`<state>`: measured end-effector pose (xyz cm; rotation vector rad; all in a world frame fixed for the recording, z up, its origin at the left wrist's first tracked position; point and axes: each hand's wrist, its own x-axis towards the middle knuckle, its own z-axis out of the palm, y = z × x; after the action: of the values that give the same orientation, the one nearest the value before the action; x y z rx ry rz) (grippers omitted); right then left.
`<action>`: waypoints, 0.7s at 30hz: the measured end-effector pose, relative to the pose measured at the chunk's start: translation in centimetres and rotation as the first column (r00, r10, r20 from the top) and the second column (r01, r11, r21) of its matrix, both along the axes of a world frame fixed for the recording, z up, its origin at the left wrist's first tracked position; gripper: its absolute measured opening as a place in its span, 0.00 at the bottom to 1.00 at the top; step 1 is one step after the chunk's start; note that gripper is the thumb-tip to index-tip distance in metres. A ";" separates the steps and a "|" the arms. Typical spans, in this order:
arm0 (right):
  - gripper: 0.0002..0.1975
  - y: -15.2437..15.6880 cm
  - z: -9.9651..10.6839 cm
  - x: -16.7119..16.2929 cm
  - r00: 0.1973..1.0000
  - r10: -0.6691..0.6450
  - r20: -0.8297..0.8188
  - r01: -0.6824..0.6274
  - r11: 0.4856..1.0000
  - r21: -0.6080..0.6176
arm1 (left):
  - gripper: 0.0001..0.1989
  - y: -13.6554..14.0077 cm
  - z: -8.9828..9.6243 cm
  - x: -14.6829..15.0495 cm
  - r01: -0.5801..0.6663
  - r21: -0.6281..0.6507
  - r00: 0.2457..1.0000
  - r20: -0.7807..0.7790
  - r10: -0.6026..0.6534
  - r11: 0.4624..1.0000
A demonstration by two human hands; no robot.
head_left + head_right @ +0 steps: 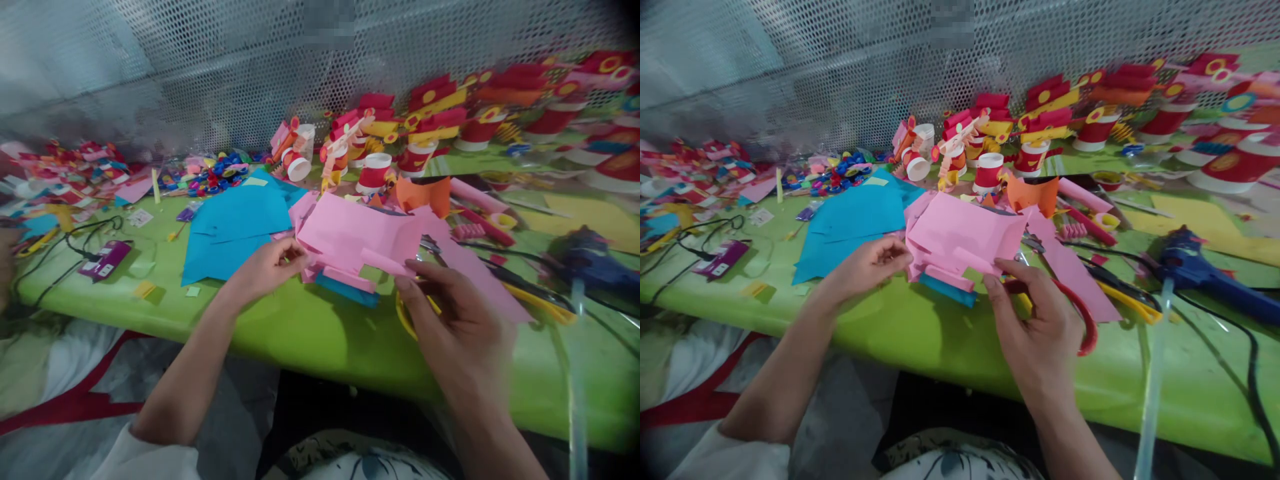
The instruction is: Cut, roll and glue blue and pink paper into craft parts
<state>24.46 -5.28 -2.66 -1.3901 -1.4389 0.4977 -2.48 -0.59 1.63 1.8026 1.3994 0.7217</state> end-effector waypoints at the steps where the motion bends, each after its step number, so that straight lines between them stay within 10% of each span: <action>1: 0.15 0.0 0.2 -0.1 1.000 -0.020 -0.012 0.020 1.000 -0.010 | 0.16 -0.3 -0.2 0.3 -0.004 -0.009 1.000 -0.011 0.004 1.000; 8: 0.15 -0.6 1.2 -0.2 0.999 -0.025 -0.023 0.024 0.999 -0.038 | 0.09 -2.4 0.2 2.7 -0.249 0.276 0.968 0.051 0.245 0.928; 14: 0.11 -1.0 0.9 0.2 0.993 -0.037 0.110 0.028 0.996 0.087 | 0.12 -3.5 0.0 4.8 -0.095 0.178 0.974 -0.185 0.128 0.979; 21: 0.09 -0.8 0.5 0.3 0.973 0.009 0.229 -0.044 0.988 0.148 | 0.17 -3.0 -1.8 5.0 -0.121 0.029 0.992 -0.043 0.122 0.992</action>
<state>24.79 -6.10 -2.19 -1.3390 -1.6462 0.2446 2.56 -3.58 -0.15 1.7755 1.5466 0.7693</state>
